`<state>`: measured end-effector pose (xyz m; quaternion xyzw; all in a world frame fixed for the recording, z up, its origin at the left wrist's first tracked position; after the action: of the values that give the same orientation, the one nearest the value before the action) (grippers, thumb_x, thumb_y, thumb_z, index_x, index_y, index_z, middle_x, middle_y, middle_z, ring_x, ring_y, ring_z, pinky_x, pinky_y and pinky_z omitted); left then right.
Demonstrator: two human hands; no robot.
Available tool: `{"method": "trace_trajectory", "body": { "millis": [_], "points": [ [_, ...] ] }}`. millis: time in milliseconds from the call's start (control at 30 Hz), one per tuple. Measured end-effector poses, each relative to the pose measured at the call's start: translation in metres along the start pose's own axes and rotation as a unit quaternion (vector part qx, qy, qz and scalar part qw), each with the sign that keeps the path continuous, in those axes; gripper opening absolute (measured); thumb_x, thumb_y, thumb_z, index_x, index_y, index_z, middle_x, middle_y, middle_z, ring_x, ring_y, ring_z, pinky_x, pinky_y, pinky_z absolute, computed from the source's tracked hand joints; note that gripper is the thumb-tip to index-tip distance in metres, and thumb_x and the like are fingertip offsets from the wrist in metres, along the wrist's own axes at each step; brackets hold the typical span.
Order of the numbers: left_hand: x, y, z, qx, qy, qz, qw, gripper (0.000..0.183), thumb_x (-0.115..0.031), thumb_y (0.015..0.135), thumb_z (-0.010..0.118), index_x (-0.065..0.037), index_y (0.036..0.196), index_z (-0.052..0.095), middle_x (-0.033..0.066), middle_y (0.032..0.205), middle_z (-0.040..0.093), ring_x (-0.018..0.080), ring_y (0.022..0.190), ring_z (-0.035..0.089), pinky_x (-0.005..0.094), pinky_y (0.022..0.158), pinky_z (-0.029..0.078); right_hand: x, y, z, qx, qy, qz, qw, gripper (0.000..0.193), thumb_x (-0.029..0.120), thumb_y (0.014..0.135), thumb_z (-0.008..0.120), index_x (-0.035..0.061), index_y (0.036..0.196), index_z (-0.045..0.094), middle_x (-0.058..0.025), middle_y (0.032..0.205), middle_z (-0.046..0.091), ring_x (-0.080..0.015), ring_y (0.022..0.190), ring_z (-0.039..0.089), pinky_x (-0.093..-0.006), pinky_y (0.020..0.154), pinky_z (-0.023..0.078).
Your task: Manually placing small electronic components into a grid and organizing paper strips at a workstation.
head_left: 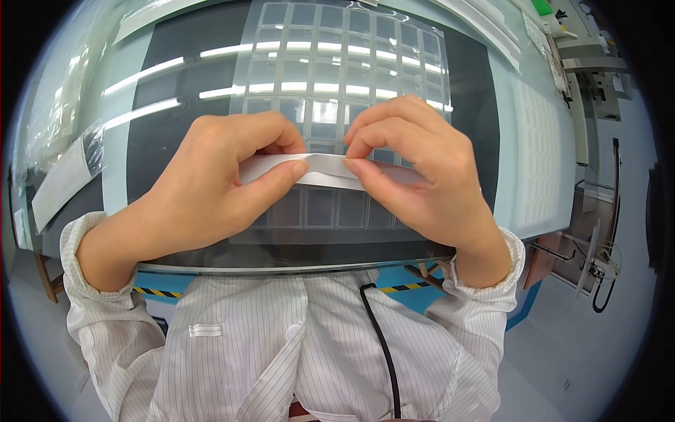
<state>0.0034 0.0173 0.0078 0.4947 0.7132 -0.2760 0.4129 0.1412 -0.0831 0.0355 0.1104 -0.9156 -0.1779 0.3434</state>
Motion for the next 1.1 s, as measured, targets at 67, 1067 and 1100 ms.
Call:
{"method": "trace_trajectory", "body": {
  "millis": [67, 1067, 1100],
  "points": [
    [0.001, 0.001, 0.000, -0.014, 0.017, 0.007, 1.000, 0.010, -0.007, 0.091, 0.070, 0.002, 0.094, 0.065, 0.0064, 0.075, 0.064, 0.0121, 0.065, 0.058, 0.0264, 0.058, 0.044, -0.006, 0.000, -0.004, 0.041, 0.130, 0.038, 0.990, 0.012, -0.004, 0.080, 0.075, -0.0002, 0.090, 0.069, -0.0107, 0.095, 0.071, -0.0172, 0.085, 0.065, -0.0290, 0.076, 0.050],
    [-0.021, 0.021, 0.055, -0.116, 0.206, 0.303, 0.923, 0.014, -0.003, 0.071, 0.067, -0.001, 0.080, 0.057, 0.0138, 0.083, 0.064, 0.0308, 0.089, 0.065, 0.0393, 0.082, 0.055, -0.082, 0.002, -0.009, 0.080, 0.059, 0.239, 0.966, 0.012, 0.011, 0.092, 0.072, 0.0002, 0.093, 0.068, -0.0014, 0.102, 0.062, -0.0071, 0.083, 0.052, -0.0228, 0.072, 0.039],
    [-0.022, 0.021, 0.055, -0.127, 0.207, 0.303, 0.921, 0.014, -0.003, 0.071, 0.067, -0.001, 0.080, 0.057, 0.0142, 0.084, 0.064, 0.0311, 0.090, 0.066, 0.0395, 0.082, 0.055, -0.081, 0.002, -0.010, 0.079, 0.060, 0.250, 0.963, 0.011, 0.011, 0.091, 0.072, 0.0002, 0.092, 0.069, -0.0016, 0.101, 0.062, -0.0073, 0.082, 0.051, -0.0229, 0.071, 0.039]
  ]
}}
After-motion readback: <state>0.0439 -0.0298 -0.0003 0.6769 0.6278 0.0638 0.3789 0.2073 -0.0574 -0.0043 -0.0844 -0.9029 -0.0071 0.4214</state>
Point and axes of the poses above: each hand's wrist, its own y-axis towards the middle knuckle, its own z-axis out of the palm, x = y × z, the point moved 7 cm from there along y, towards the middle knuckle
